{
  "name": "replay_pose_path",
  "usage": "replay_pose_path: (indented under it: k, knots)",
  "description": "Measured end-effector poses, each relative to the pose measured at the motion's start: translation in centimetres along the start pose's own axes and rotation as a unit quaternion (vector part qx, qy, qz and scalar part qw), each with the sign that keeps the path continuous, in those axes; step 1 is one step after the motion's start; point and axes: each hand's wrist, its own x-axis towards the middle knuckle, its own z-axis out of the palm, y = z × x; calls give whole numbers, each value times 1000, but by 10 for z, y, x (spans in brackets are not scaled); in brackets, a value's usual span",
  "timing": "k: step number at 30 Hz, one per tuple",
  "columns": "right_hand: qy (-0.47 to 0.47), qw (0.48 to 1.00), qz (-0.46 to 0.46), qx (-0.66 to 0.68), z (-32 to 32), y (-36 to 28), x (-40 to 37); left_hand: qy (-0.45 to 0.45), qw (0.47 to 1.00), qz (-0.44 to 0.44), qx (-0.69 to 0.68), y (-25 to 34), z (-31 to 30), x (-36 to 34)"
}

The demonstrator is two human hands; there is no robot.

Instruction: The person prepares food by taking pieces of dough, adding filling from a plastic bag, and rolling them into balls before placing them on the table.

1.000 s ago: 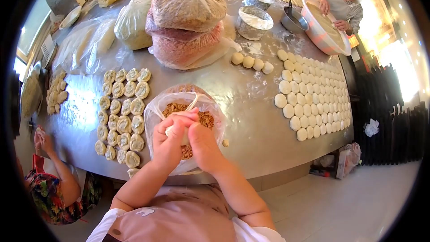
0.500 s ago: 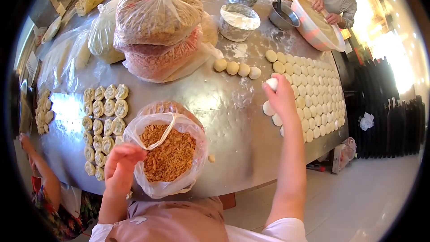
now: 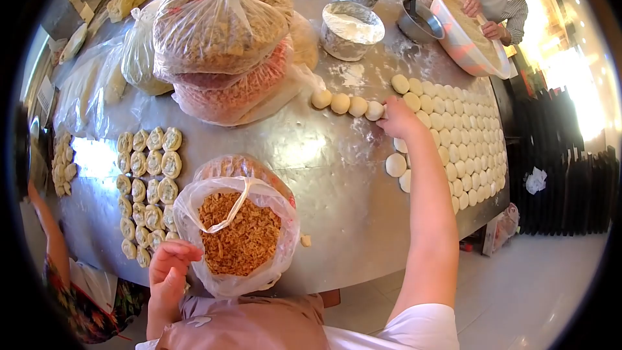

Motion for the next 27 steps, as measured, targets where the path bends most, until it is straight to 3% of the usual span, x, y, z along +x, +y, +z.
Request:
replay_pose_path:
  k: [5, 11, 13, 16, 18, 19, 21, 23, 27]
  knots:
    - [29, 999, 0, 14, -6, -12, -23, -37, 999, -5, 0, 6, 3, -7]
    - [195, 977, 38, 73, -5, -45, -67, 43, 998, 38, 3, 10, -22, -34]
    - [256, 964, 16, 72, 6, -51, -92, 128, 987, 95, 19, 5, -42, -47]
    - [236, 956, -88, 152, 25, -78, -140, 277, 934, 109, 198, -11, -89, -69]
    - [95, 955, -59, 276, 13, -125, -188, 353, 871, 96, 329, -24, -106, -81]
    - [73, 951, -125, 275, 17, -139, -206, 388, 829, 88, 392, -31, -114, -88]
    - [3, 934, -228, 274, 25, -170, -223, 406, 784, 40, 468, -52, -133, -101]
    - [-91, 911, -298, 271, 34, -203, -234, 418, 772, 8, 479, -64, -137, -102]
    - [96, 927, -355, 79, 93, -239, -215, 399, 751, 37, 525, -83, -149, -100]
